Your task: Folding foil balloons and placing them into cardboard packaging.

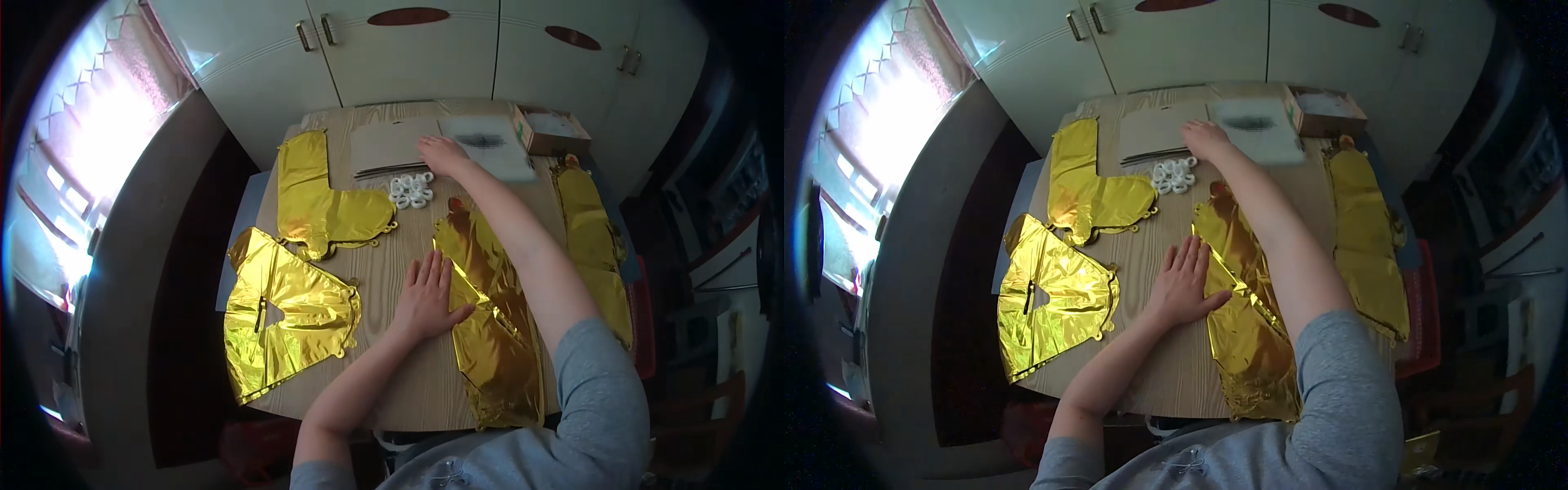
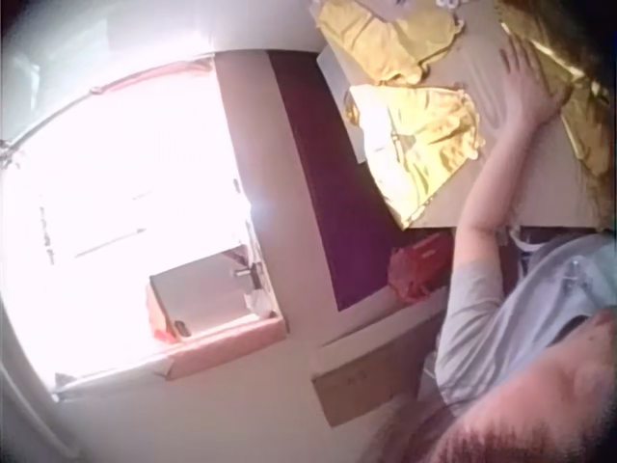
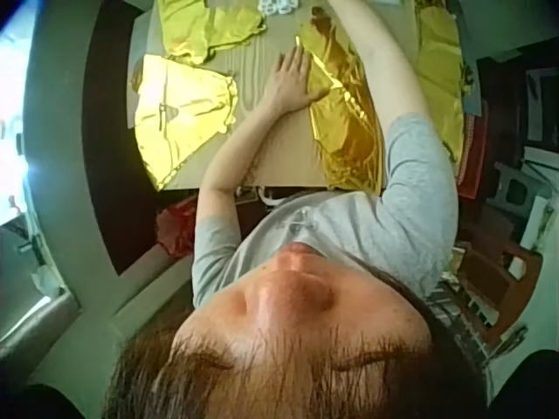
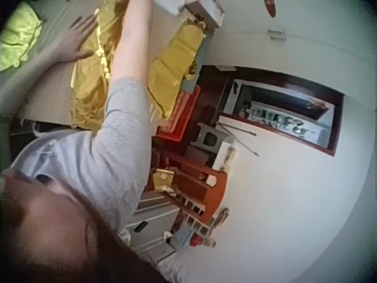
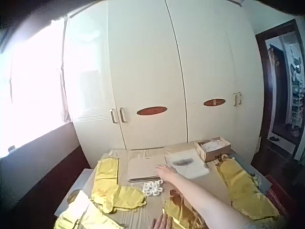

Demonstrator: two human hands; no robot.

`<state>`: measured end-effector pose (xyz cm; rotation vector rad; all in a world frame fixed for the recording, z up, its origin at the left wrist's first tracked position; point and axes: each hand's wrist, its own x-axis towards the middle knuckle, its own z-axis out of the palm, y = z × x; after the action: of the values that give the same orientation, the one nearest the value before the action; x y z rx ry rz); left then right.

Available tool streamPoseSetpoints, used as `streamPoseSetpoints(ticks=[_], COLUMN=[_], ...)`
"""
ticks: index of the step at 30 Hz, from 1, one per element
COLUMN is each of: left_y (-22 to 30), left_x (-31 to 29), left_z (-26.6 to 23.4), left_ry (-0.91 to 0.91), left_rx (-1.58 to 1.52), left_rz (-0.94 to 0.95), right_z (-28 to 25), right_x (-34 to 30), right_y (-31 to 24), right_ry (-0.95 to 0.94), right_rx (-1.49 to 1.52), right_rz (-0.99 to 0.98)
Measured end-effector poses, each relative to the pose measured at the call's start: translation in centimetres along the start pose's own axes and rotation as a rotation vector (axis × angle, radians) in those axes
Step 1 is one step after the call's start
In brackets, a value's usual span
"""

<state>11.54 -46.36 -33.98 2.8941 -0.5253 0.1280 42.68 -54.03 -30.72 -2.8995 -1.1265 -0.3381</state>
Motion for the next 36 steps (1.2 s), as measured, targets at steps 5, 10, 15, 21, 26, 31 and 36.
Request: streamPoseSetpoints(ticks=[5, 10, 15, 21, 26, 31, 36], left_y=[-0.1, 0.1, 0.0, -0.2, 0.1, -0.4, 0.0], left_x=[-0.1, -0.1, 0.0, 0.0, 0.1, -0.2, -0.1], left_z=[0.1, 0.2, 0.2, 0.1, 0.1, 0.2, 0.1], left_ry=[0.028, 0.029, 0.042, 0.018, 0.016, 0.025, 0.015], left_rx=[-0.015, -0.027, -0.02, -0.007, -0.015, -0.001, -0.011], left_rz=[0.007, 0.001, 0.012, 0.004, 0.008, 0.0, 0.007], right_z=[1.9, 3.3, 1.8, 0.6, 0.8, 0.5, -0.8], right_x=[1.0, 0.6, 0.7, 0.0, -0.3, -0.1, -1.4], right_y=[1.7, 2.4, 2.7, 1.2, 2.3, 0.3, 0.8], right_ry=[-0.079, 0.028, -0.026, -0.069, -0.03, -0.002, 0.348], right_rx=[0.033, 0.11, 0.172, 0.123, 0.152, -0.095, -0.206], right_rz=[-0.041, -0.066, 0.002, 0.025, -0.014, -0.069, -0.159])
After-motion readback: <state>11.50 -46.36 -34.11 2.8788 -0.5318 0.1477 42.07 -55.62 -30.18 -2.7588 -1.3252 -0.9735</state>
